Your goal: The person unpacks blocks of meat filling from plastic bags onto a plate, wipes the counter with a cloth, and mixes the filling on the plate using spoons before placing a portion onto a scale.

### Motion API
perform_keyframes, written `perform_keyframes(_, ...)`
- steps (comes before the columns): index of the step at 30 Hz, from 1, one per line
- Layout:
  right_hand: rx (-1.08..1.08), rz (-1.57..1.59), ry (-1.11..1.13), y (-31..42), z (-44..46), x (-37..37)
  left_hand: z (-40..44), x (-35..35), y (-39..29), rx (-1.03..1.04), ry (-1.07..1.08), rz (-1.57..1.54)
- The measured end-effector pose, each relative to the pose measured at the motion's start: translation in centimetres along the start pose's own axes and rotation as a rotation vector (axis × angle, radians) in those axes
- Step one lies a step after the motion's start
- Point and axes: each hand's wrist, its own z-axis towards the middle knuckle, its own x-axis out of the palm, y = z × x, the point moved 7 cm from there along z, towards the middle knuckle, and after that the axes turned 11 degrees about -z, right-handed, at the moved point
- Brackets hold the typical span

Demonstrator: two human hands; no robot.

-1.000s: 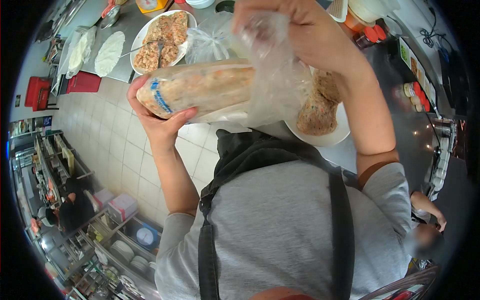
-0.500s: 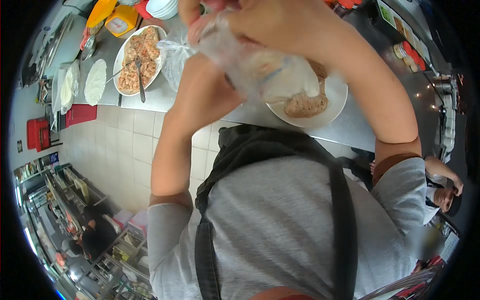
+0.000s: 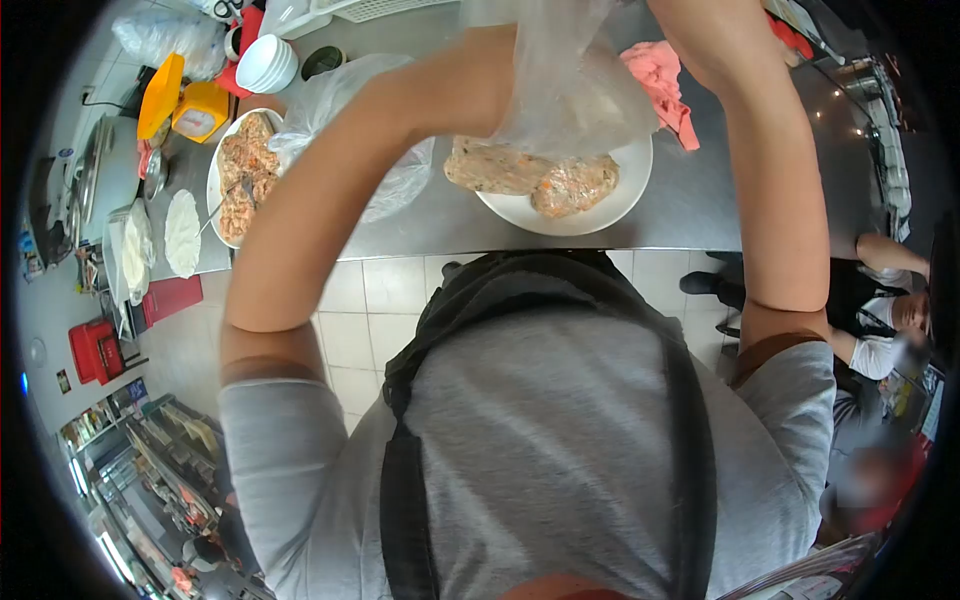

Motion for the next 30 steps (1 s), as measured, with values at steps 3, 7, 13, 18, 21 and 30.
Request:
perform_keyframes(3, 0.338, -0.049, -0.046, 0.2, -1.3, 0.4, 0.9, -0.1, 0.2, -0.082, 0.103, -0.081)
perform_keyframes(7, 0.141, -0.407, 0.266, -7.1, -6.5, 1.2, 1.3, -0.1, 0.2, -0.165, 0.185, -0.164)
perform_keyframes(13, 0.264, -0.336, 0.129, -5.6, -7.2, 1.4, -0.1, -0.4, 1.2, -0.251, 0.185, -0.208)
perform_keyframes(18, 0.178, -0.440, 0.023, -7.0, -6.4, 4.0, -5.0, -0.2, 5.3, 0.017, -0.016, 0.318)
perform_keyframes(21, -0.012, -0.557, -0.002, -7.0, -6.6, 6.2, -8.6, 2.5, 10.3, -0.186, -0.175, -0.235)
perform_keyframes(30, -0.069, -0.829, 0.083, -7.3, -9.7, 11.7, -13.0, 5.8, 9.3, -0.436, -0.259, -0.140)
